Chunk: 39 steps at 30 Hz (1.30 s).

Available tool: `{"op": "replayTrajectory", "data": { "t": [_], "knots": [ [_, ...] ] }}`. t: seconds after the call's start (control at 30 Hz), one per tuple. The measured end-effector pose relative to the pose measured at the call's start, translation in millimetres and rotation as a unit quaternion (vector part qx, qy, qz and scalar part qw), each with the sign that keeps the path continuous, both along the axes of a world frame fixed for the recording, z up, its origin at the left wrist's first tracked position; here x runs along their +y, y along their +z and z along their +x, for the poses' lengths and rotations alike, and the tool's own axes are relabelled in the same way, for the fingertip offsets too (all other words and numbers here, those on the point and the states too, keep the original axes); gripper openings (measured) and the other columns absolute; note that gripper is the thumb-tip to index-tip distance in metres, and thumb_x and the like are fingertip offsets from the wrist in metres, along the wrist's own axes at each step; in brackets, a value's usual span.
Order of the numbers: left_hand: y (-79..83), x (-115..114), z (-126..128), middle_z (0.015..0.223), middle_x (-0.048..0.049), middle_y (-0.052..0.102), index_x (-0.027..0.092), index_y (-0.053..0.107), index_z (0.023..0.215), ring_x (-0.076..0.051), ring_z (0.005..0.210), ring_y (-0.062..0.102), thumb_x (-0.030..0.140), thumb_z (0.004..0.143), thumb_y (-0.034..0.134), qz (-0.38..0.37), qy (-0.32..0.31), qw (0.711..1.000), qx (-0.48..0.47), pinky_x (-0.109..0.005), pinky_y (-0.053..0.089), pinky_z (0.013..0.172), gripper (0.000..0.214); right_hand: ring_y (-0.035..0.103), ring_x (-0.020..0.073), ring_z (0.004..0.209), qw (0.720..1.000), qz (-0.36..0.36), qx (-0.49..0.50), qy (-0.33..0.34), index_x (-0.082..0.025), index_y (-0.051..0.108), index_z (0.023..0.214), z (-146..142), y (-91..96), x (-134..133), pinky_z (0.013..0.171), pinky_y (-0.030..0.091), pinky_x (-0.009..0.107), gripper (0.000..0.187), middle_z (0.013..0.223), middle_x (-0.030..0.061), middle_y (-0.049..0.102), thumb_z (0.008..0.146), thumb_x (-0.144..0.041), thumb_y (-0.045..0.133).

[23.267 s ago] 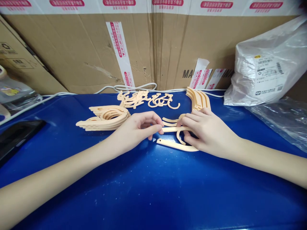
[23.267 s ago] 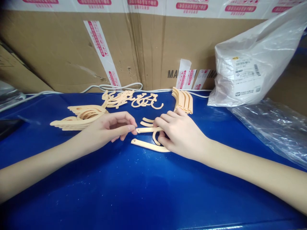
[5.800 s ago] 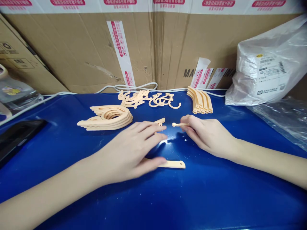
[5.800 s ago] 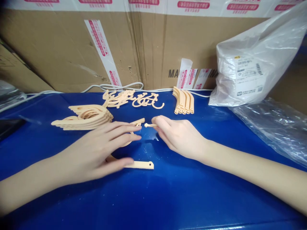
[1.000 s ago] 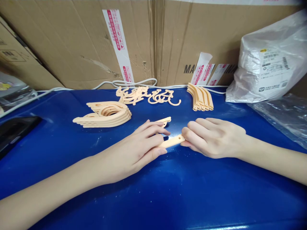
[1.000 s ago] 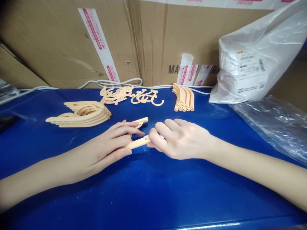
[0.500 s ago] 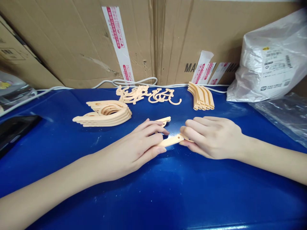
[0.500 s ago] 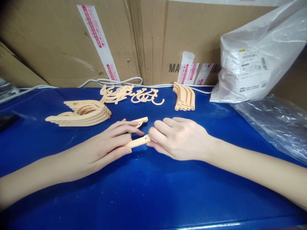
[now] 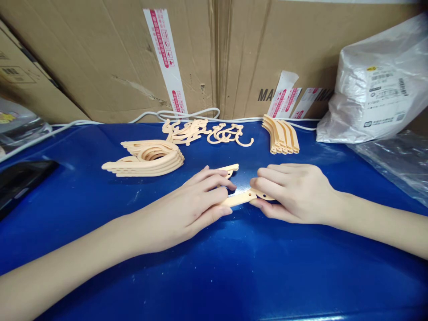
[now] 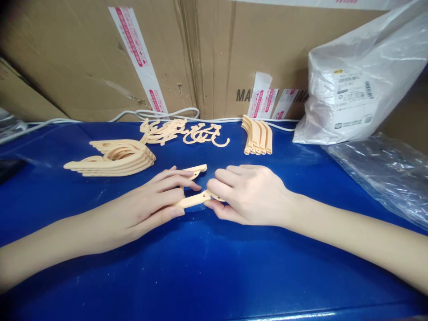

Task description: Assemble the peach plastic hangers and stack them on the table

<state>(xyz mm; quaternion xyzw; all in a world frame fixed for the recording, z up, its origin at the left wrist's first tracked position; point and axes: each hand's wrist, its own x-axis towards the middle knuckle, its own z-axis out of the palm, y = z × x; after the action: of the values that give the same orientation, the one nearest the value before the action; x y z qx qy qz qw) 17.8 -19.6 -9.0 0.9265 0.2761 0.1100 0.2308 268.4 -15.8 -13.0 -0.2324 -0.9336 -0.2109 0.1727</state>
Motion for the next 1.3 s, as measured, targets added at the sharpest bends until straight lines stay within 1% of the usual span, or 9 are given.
{"op": "replayTrajectory", "data": {
  "t": [0.3, 0.6, 0.73, 0.93, 1.07, 1.1, 1.17, 1.23, 1.3],
  "knots": [
    [1.8, 0.3, 1.8, 0.131, -0.0036, 0.055, 0.023, 0.063, 0.108, -0.020, 0.136, 0.037, 0.031, 0.101, 0.038, 0.003, 0.000, 1.000, 0.003, -0.041, 0.014, 0.123, 0.027, 0.046, 0.0121, 0.053, 0.999, -0.031, 0.014, 0.001, -0.018, 0.059, 0.072, 0.2, 0.9, 0.6, 0.052, 0.032, 0.026, 0.037, 0.062, -0.0011, 0.054, 0.098, -0.036, 0.039],
    [0.6, 0.9, 3.1, 0.132, -0.0039, 0.054, 0.023, 0.061, 0.109, -0.020, 0.137, 0.035, 0.032, 0.102, 0.037, 0.010, -0.005, 1.000, 0.010, -0.042, 0.012, 0.123, 0.027, 0.047, 0.0115, 0.053, 0.997, -0.075, 0.025, 0.002, -0.018, 0.057, 0.071, 1.9, 3.0, -1.4, 0.053, 0.033, 0.026, 0.033, 0.062, -0.0023, 0.053, 0.096, -0.034, 0.042],
    [0.0, 0.3, 2.9, 0.133, -0.0034, 0.052, 0.022, 0.060, 0.108, -0.017, 0.138, 0.033, 0.033, 0.102, 0.035, 0.018, -0.008, 1.000, 0.024, -0.040, 0.010, 0.123, 0.028, 0.046, 0.0114, 0.053, 0.996, -0.080, 0.029, 0.004, -0.018, 0.057, 0.072, 2.3, 2.5, -1.8, 0.053, 0.033, 0.026, 0.032, 0.062, -0.0024, 0.053, 0.096, -0.034, 0.042],
    [-0.3, 0.3, 2.2, 0.134, -0.0035, 0.051, 0.022, 0.059, 0.106, -0.017, 0.139, 0.032, 0.031, 0.102, 0.034, 0.022, -0.013, 0.999, 0.031, -0.041, 0.010, 0.123, 0.026, 0.044, 0.0119, 0.052, 0.997, -0.076, 0.019, 0.012, -0.019, 0.055, 0.070, 1.7, 1.1, -1.6, 0.053, 0.032, 0.027, 0.032, 0.061, -0.0023, 0.051, 0.096, -0.030, 0.041],
    [-0.2, 1.0, 2.0, 0.133, -0.0028, 0.052, 0.023, 0.057, 0.102, -0.018, 0.139, 0.032, 0.031, 0.101, 0.038, 0.020, -0.012, 0.999, 0.023, -0.042, 0.010, 0.123, 0.021, 0.044, 0.0123, 0.053, 0.997, -0.080, 0.013, 0.019, -0.018, 0.055, 0.071, 1.8, 2.2, -1.5, 0.053, 0.032, 0.027, 0.030, 0.062, -0.0016, 0.051, 0.095, -0.031, 0.042],
    [0.2, 1.2, 1.4, 0.133, -0.0025, 0.053, 0.023, 0.057, 0.101, -0.018, 0.139, 0.033, 0.032, 0.101, 0.040, 0.012, -0.009, 1.000, 0.015, -0.043, 0.011, 0.123, 0.019, 0.044, 0.0122, 0.053, 0.996, -0.091, 0.014, 0.019, -0.018, 0.055, 0.071, 2.0, 2.6, -1.5, 0.053, 0.032, 0.027, 0.030, 0.063, -0.0016, 0.051, 0.095, -0.031, 0.043],
    [1.2, 1.9, -0.5, 0.135, -0.0021, 0.053, 0.025, 0.055, 0.105, -0.020, 0.137, 0.037, 0.036, 0.099, 0.043, -0.011, 0.008, 1.000, -0.013, -0.045, 0.015, 0.122, 0.017, 0.044, 0.0115, 0.053, 0.991, -0.131, 0.018, 0.016, -0.018, 0.054, 0.072, 2.7, 3.0, -1.1, 0.054, 0.031, 0.027, 0.028, 0.064, -0.0018, 0.051, 0.095, -0.030, 0.043],
    [2.0, 3.3, -3.1, 0.136, -0.0022, 0.052, 0.026, 0.052, 0.114, -0.021, 0.134, 0.042, 0.038, 0.099, 0.043, -0.038, 0.040, 0.998, -0.039, -0.045, 0.025, 0.119, 0.021, 0.046, 0.0109, 0.055, 0.983, -0.179, 0.029, 0.007, -0.018, 0.054, 0.075, 3.7, 3.0, -0.2, 0.054, 0.032, 0.026, 0.025, 0.065, -0.0021, 0.052, 0.095, -0.029, 0.044],
    [1.8, 5.1, -5.4, 0.137, -0.0026, 0.052, 0.028, 0.051, 0.119, -0.022, 0.133, 0.044, 0.037, 0.098, 0.044, -0.058, 0.074, 0.994, -0.054, -0.043, 0.038, 0.112, 0.025, 0.048, 0.0108, 0.057, 0.975, -0.218, 0.042, -0.003, -0.017, 0.055, 0.083, 4.8, 2.5, 1.0, 0.055, 0.032, 0.025, 0.018, 0.068, -0.0021, 0.054, 0.093, -0.030, 0.047]
  ]
}}
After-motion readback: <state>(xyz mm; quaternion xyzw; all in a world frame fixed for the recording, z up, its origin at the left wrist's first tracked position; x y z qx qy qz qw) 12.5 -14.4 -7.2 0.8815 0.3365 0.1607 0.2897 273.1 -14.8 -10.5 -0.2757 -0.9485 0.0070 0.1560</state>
